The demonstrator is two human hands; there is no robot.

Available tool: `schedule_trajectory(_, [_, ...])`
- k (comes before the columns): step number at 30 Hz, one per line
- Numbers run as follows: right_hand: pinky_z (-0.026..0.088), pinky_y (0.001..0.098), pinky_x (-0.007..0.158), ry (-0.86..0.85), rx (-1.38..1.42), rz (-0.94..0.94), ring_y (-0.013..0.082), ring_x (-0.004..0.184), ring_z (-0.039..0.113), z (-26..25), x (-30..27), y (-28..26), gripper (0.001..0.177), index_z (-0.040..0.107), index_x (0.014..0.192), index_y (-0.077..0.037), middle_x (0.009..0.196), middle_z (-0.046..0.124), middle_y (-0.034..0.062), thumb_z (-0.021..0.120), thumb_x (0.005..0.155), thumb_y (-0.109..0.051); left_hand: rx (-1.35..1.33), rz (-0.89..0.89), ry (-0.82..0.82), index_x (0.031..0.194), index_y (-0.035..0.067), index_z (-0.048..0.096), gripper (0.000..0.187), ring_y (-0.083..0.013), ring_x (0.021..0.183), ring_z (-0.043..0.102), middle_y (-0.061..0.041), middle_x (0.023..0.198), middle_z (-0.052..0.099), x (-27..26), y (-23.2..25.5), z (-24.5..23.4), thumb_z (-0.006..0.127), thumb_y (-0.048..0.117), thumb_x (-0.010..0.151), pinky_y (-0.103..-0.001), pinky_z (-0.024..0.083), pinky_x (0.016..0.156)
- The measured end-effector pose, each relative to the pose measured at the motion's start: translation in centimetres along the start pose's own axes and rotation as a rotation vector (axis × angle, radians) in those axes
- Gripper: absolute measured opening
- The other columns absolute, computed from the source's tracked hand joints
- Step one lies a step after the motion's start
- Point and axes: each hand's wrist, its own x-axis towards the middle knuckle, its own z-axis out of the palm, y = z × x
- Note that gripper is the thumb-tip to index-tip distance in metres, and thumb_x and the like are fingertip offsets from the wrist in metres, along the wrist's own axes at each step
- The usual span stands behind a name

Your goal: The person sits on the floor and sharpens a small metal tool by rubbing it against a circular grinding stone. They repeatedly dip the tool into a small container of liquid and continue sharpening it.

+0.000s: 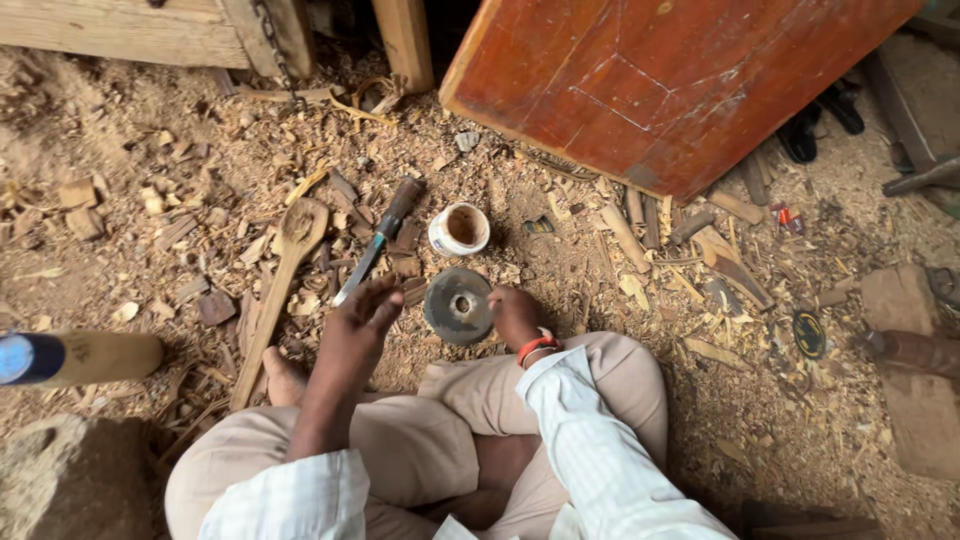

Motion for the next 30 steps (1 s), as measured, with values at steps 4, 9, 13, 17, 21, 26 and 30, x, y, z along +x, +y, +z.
schedule_trajectory(4, [0.058,0.0357,0.079,-0.131,0.254,-0.216,0.0257,0.088,0.076,0.3,1.1,1.0,0.035,0.073,0.117,-0.014,0.1,0.078,0.0132,0.059,0.088,-0.001,-0.054,0.055,0.056,0.14,0.0,0.059,0.05,-0.0187,0.121,0.068,-0.013,0.13,0.072,1.3,0.1,-0.1,0.068,0.021,0.094,-0.031,0.051,0.104])
schedule_trajectory(9, [0.057,0.0346,0.08,-0.088,0.218,-0.263,0.0241,0.092,0.076,1.5,0.8,1.3,0.028,0.076,0.114,-0.011,0.106,0.077,0.0133,0.06,0.092,-0.004,-0.044,0.085,0.085,0.138,-0.001,0.06,0.048,-0.0179,0.119,0.068,-0.012,0.128,0.072,0.6,0.0,0.0,0.069,0.02,0.096,-0.03,0.052,0.102])
schedule_trajectory(13, [0.056,0.0358,0.078,0.029,0.124,-0.363,0.0262,0.087,0.075,1.2,1.6,0.5,0.018,0.076,0.101,-0.006,0.098,0.078,0.014,0.077,0.084,-0.013,0.02,0.031,0.106,0.138,0.001,0.06,0.049,-0.0177,0.115,0.07,-0.012,0.125,0.074,0.5,0.9,0.1,0.068,0.022,0.095,-0.031,0.054,0.099])
schedule_trajectory(17, [0.058,0.035,0.076,-0.089,0.235,-0.342,0.0235,0.082,0.077,1.7,1.6,0.9,0.011,0.077,0.096,-0.009,0.092,0.079,0.0101,0.073,0.089,-0.014,0.05,0.033,0.104,0.137,0.001,0.061,0.048,-0.018,0.116,0.07,-0.013,0.126,0.074,-0.1,1.6,0.3,0.067,0.023,0.095,-0.032,0.055,0.099])
schedule_trajectory(21, [0.058,0.0351,0.073,-0.111,0.232,-0.522,0.0237,0.08,0.076,2.3,2.3,1.3,0.006,0.078,0.087,-0.009,0.087,0.079,0.0099,0.074,0.084,-0.011,0.062,0.037,0.122,0.137,0.001,0.06,0.047,-0.0184,0.117,0.069,-0.014,0.127,0.073,-0.1,2.7,0.5,0.067,0.024,0.096,-0.033,0.053,0.101])
schedule_trajectory(26, [0.058,0.0338,0.073,0.113,0.214,-0.374,0.0212,0.078,0.075,3.6,2.4,1.5,0.009,0.075,0.085,-0.011,0.087,0.078,0.0077,0.067,0.088,-0.008,0.01,0.09,0.098,0.136,0.0,0.061,0.046,-0.0176,0.117,0.069,-0.013,0.126,0.074,-0.3,2.0,0.8,0.068,0.024,0.096,-0.032,0.052,0.101])
schedule_trajectory(30, [0.056,0.0361,0.069,0.048,0.176,-0.393,0.024,0.075,0.074,3.2,3.4,0.0,0.002,0.074,0.081,-0.01,0.084,0.076,0.0097,0.076,0.081,-0.009,0.053,0.048,0.125,0.135,0.001,0.063,0.045,-0.0175,0.111,0.07,-0.013,0.121,0.075,0.3,2.1,0.3,0.068,0.022,0.097,-0.031,0.053,0.098])
